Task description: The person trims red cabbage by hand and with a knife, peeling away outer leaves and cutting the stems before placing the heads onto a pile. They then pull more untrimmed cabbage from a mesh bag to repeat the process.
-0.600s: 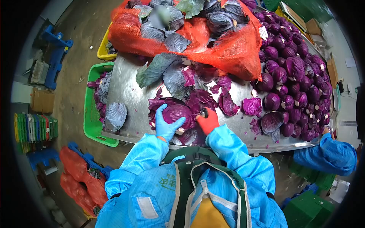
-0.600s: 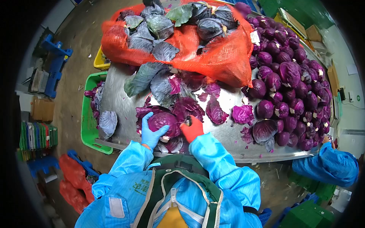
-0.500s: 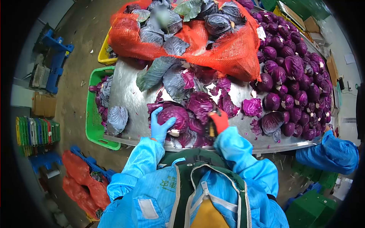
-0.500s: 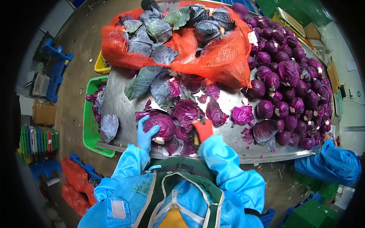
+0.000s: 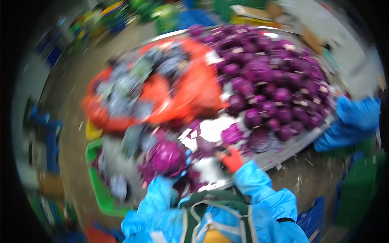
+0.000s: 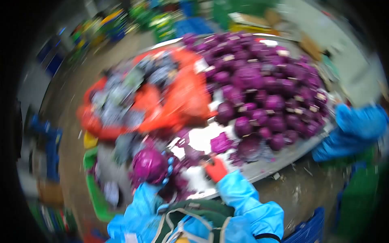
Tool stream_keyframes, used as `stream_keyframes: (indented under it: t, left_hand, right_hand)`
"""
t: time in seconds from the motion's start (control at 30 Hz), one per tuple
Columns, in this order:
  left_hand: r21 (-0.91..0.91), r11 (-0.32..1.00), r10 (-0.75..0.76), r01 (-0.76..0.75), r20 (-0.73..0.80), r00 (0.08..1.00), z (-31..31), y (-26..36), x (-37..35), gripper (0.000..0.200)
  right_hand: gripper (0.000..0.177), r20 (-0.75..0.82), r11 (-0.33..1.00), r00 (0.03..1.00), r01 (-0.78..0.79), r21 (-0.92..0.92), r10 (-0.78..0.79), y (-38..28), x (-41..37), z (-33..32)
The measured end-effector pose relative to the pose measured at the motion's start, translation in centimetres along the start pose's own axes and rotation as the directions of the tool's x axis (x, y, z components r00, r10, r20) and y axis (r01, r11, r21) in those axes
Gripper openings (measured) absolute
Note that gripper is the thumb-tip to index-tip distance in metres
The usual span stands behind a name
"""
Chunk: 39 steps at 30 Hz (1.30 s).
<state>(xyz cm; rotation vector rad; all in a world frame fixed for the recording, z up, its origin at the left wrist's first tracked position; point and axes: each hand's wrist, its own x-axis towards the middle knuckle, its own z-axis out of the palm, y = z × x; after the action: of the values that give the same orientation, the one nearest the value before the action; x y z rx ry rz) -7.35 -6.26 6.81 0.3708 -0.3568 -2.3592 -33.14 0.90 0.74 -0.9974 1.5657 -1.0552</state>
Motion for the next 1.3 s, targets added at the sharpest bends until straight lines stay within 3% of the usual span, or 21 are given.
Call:
stream_keyframes:
  t: [0.03,0.1,0.17,0.2,0.3,0.33,0.37,0.43,0.5,0.57,0.67,0.7,0.8,0.83,0.9,0.93,1.0,1.03,1.1,1.2,1.3]
  left_hand:
    - [0.165,0.986,0.006,-0.006,0.003,1.000,0.9,-0.3,1.3,0.061]
    - [0.627,0.772,0.059,-0.106,0.096,0.994,3.0,-0.6,4.2,0.061]
    - [0.501,0.865,-0.008,-0.031,0.076,0.997,4.2,-1.0,8.7,0.060]
    - [-0.054,0.988,-0.145,0.142,-0.056,0.988,4.3,-1.2,11.6,0.060]
    - [0.229,0.961,-0.169,0.154,0.044,0.985,9.4,-2.3,21.1,0.064]
    - [0.314,0.938,-0.178,0.146,0.076,0.981,12.6,-3.2,24.1,0.062]
    - [0.396,0.909,-0.189,0.133,0.108,0.976,15.8,-4.4,27.1,0.061]
    - [0.522,0.851,-0.066,-0.061,0.222,0.973,19.4,-7.5,35.2,0.054]
    - [0.721,0.579,0.075,-0.380,0.417,0.906,26.2,-11.7,40.1,0.055]
    - [0.792,0.315,0.074,-0.523,0.529,0.845,30.8,-16.7,44.4,0.067]
    - [0.519,-0.143,0.107,-0.843,0.855,0.508,34.3,-24.5,50.6,0.076]
    - [0.380,-0.276,0.066,-0.883,0.924,0.377,35.4,-26.5,52.0,0.076]
    - [0.360,-0.289,0.004,-0.887,0.927,0.375,36.7,-32.1,57.2,0.083]
    - [0.335,-0.352,-0.021,-0.874,0.931,0.365,37.3,-33.4,58.4,0.080]
    - [0.233,-0.446,-0.093,-0.864,0.948,0.304,37.9,-35.5,61.3,0.077]
    - [0.238,-0.441,-0.090,-0.865,0.948,0.306,37.9,-36.5,62.5,0.077]
    - [0.263,-0.641,-0.253,-0.722,0.815,0.521,37.4,-37.9,64.1,0.077]
    - [0.267,-0.640,-0.251,-0.720,0.813,0.525,37.2,-38.2,64.4,0.077]
    - [0.351,-0.709,-0.181,-0.611,0.747,0.640,37.1,-38.6,64.5,0.081]
    - [0.302,-0.752,-0.222,-0.586,0.721,0.656,37.1,-37.7,63.5,0.085]
    - [0.232,-0.781,-0.298,-0.580,0.678,0.672,37.2,-35.6,61.7,0.087]
  right_hand:
    - [0.035,-0.125,0.991,0.985,-0.129,-0.046,0.123,2.0,-0.3,0.2]
    - [0.038,0.004,0.955,0.976,-0.213,0.204,0.217,1.3,-1.4,-1.4]
    - [0.035,-0.020,0.958,0.985,-0.161,0.236,0.170,1.8,-2.6,-2.9]
    - [0.035,-0.028,0.945,0.983,-0.168,0.282,0.183,2.4,-3.3,-4.0]
    - [0.034,-0.014,0.889,0.957,-0.264,0.373,0.290,1.8,-5.5,-8.3]
    - [0.034,-0.131,0.915,0.976,-0.111,0.387,0.174,5.0,-5.4,-8.3]
    - [0.035,-0.129,0.907,0.962,-0.177,0.383,0.242,1.7,-6.7,-10.4]
    - [0.036,-0.144,0.925,0.940,-0.262,0.275,0.309,2.9,-7.2,-12.8]
    - [0.037,-0.217,0.934,0.928,-0.242,0.262,0.302,4.4,-7.6,-14.2]
    - [0.040,-0.224,0.949,0.939,-0.208,0.235,0.261,4.5,-8.0,-16.1]
    - [0.041,-0.233,0.960,0.936,-0.230,0.157,0.263,5.0,-8.4,-18.1]
    - [0.041,-0.297,0.974,0.938,-0.123,0.190,0.177,5.8,-8.6,-18.1]
    - [0.034,-0.235,0.950,0.943,-0.170,0.263,0.234,5.3,-9.3,-20.0]
    - [0.035,-0.140,0.898,0.915,-0.326,0.296,0.378,4.0,-9.7,-21.2]
    - [0.035,-0.155,0.886,0.918,-0.292,0.361,0.366,5.1,-10.2,-21.4]
    - [0.034,-0.190,0.904,0.915,-0.285,0.319,0.355,5.3,-10.6,-21.7]
    - [0.035,-0.204,0.875,0.914,-0.242,0.419,0.350,7.6,-10.9,-21.3]
    - [0.036,-0.222,0.838,0.914,-0.186,0.512,0.338,8.7,-10.9,-21.0]
    - [0.033,-0.203,0.828,0.911,-0.211,0.519,0.359,9.1,-11.1,-21.1]
    - [0.034,-0.209,0.852,0.942,-0.124,0.509,0.262,7.2,-11.2,-21.7]
    - [0.035,-0.116,0.892,0.956,-0.203,0.404,0.270,6.3,-10.2,-21.9]
